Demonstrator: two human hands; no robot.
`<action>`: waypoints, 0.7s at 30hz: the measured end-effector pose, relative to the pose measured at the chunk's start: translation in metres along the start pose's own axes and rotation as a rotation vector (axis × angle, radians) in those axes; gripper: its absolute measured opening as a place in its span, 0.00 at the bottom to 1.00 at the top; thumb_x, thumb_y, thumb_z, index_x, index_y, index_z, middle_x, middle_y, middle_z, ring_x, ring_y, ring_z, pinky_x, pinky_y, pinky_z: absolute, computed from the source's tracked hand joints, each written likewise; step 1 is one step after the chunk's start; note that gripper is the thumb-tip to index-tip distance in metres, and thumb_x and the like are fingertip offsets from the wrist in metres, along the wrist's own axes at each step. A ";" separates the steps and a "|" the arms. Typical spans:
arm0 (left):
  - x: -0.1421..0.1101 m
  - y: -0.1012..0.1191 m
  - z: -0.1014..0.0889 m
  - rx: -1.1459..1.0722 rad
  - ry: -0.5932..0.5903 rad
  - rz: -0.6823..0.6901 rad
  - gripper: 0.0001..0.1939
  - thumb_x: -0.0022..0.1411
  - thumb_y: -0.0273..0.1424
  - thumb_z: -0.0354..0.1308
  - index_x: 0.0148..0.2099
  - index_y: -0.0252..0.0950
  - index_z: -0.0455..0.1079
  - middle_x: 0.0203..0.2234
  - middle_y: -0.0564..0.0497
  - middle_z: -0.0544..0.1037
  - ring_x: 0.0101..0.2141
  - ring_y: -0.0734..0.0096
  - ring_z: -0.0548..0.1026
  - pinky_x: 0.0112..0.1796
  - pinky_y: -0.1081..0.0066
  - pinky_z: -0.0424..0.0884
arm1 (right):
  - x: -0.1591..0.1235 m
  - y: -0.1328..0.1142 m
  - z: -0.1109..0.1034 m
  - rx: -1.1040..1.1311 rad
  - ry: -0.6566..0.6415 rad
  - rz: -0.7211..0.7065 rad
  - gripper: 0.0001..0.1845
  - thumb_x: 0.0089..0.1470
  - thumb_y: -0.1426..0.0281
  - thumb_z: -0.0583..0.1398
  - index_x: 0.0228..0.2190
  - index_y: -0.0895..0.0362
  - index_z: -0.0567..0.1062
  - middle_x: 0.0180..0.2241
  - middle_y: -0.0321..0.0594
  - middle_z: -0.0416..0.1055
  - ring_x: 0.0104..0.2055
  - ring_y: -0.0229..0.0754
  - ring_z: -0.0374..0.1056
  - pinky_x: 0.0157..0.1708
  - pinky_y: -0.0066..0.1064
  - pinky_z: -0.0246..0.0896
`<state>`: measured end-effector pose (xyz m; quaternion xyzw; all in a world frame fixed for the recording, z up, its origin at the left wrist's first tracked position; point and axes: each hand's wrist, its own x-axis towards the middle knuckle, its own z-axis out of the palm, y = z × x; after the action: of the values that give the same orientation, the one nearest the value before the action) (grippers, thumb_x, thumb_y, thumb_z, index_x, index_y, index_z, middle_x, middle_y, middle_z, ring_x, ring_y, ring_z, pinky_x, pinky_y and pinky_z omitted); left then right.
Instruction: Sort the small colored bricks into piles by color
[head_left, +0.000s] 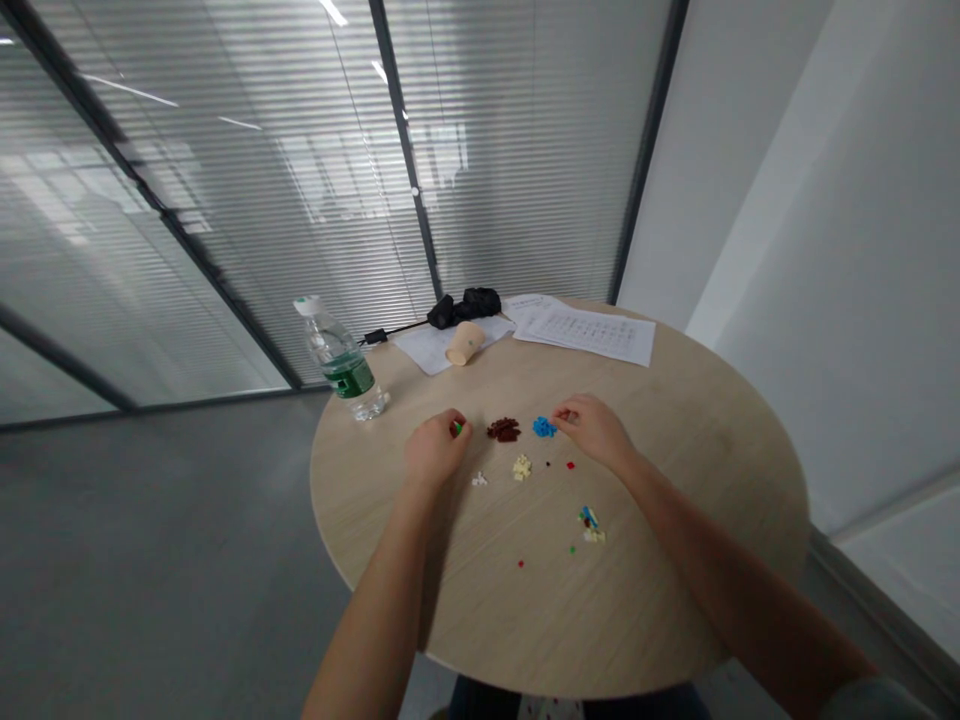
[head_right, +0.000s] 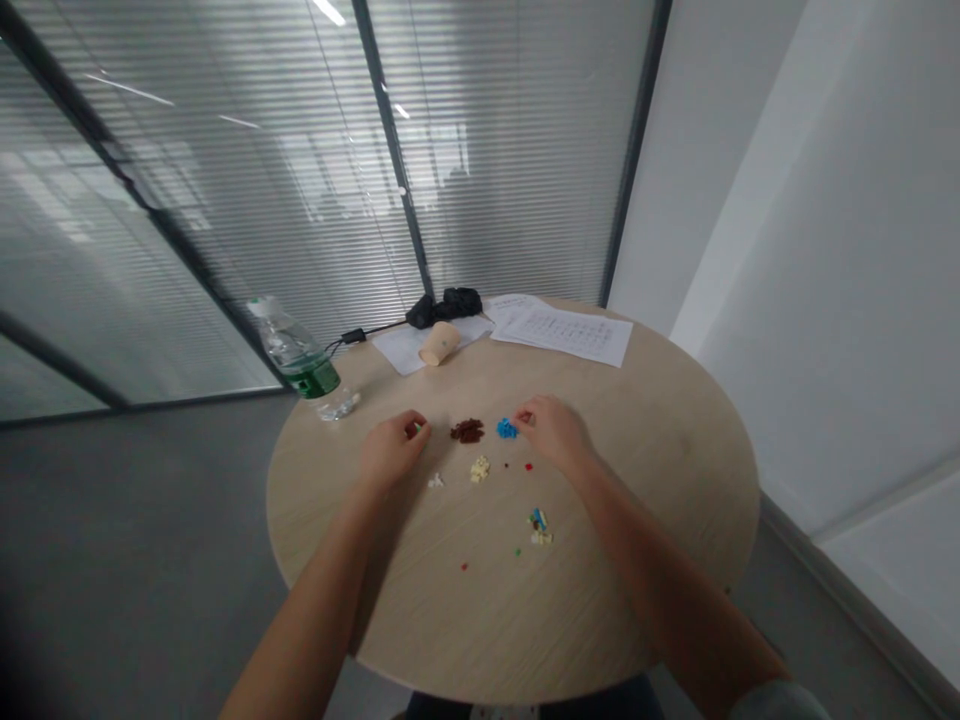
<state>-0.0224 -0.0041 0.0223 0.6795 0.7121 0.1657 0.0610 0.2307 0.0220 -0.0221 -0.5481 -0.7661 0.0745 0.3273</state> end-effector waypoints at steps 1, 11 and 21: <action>0.000 0.000 0.001 0.006 0.000 0.000 0.14 0.60 0.38 0.50 0.42 0.39 0.74 0.34 0.47 0.79 0.34 0.65 0.74 0.30 0.72 0.61 | 0.000 0.001 0.002 -0.015 -0.012 -0.006 0.07 0.52 0.66 0.61 0.28 0.56 0.77 0.31 0.41 0.75 0.36 0.42 0.68 0.38 0.31 0.59; -0.002 0.004 -0.001 0.007 0.003 0.018 0.14 0.61 0.37 0.50 0.40 0.40 0.74 0.34 0.47 0.79 0.34 0.63 0.75 0.31 0.71 0.63 | 0.002 0.002 0.006 -0.053 -0.039 -0.014 0.08 0.53 0.64 0.61 0.28 0.53 0.79 0.32 0.40 0.77 0.38 0.43 0.69 0.41 0.32 0.59; -0.002 0.004 -0.001 0.008 0.001 0.053 0.14 0.61 0.37 0.49 0.41 0.39 0.74 0.34 0.47 0.79 0.35 0.64 0.74 0.30 0.72 0.61 | 0.000 0.004 0.003 0.014 -0.014 0.056 0.10 0.54 0.63 0.60 0.32 0.53 0.79 0.33 0.40 0.77 0.37 0.42 0.69 0.40 0.32 0.60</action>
<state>-0.0184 -0.0061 0.0241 0.6982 0.6947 0.1645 0.0536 0.2318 0.0246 -0.0262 -0.5664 -0.7522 0.0926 0.3237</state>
